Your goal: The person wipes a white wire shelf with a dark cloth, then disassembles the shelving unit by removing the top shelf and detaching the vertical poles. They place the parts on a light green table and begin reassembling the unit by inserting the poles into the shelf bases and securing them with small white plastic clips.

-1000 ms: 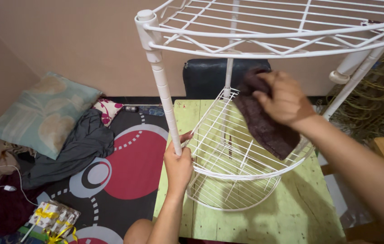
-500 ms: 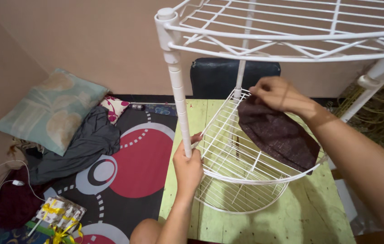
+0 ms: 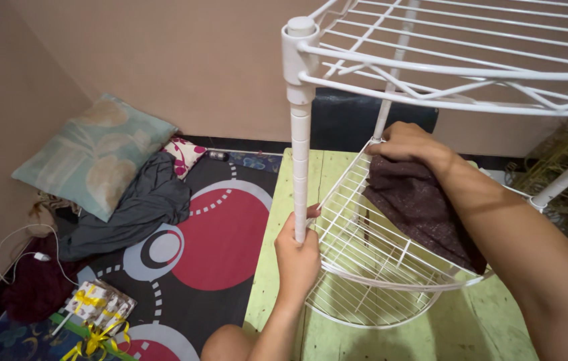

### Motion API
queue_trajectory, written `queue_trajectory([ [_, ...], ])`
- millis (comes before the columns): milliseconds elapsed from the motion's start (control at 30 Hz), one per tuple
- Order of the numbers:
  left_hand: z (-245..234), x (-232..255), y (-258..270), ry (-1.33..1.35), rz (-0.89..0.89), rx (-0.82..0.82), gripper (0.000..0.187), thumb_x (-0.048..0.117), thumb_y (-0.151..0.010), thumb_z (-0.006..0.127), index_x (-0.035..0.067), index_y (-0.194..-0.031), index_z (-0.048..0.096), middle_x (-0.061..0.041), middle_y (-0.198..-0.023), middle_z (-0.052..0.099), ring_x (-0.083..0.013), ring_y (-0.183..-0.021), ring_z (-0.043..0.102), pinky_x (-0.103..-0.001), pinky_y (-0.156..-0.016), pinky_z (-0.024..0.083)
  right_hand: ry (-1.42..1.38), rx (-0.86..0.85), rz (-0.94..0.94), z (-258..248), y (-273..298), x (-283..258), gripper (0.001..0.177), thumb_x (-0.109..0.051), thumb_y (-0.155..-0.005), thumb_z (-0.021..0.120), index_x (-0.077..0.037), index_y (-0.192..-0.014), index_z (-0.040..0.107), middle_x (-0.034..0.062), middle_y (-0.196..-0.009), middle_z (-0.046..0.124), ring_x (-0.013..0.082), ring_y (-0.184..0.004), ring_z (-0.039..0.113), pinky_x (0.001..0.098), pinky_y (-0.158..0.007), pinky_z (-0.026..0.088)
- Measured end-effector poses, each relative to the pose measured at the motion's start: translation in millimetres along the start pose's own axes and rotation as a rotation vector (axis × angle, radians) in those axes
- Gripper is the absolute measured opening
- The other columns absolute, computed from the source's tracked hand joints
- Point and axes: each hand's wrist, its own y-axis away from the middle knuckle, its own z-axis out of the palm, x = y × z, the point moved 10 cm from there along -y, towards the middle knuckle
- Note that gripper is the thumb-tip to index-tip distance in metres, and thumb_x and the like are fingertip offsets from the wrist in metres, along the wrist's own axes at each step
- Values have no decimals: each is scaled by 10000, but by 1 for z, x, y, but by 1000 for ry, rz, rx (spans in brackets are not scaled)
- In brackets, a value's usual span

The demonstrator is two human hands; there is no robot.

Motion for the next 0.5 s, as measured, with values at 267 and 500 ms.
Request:
queue_trajectory([
  [267,2,5,2,61,28,-6,414,-108,-826,466,11,-1134,715,-89,-998,776,-46,-556,486,-248,-499,405,-9,65,-14,-5,-5,-7,530,-464,-749,757,-46,-1073,796,248,-1028,758,392,-961,747,452,-849,575],
  [500,2,5,1,51,44,5,396,-103,-822,465,12,-1111,712,-96,-1135,792,-47,-554,524,-246,-501,433,193,71,-187,-4,-9,-18,438,-428,-797,748,-58,-1020,817,258,-952,750,394,-906,738,456,-812,577],
])
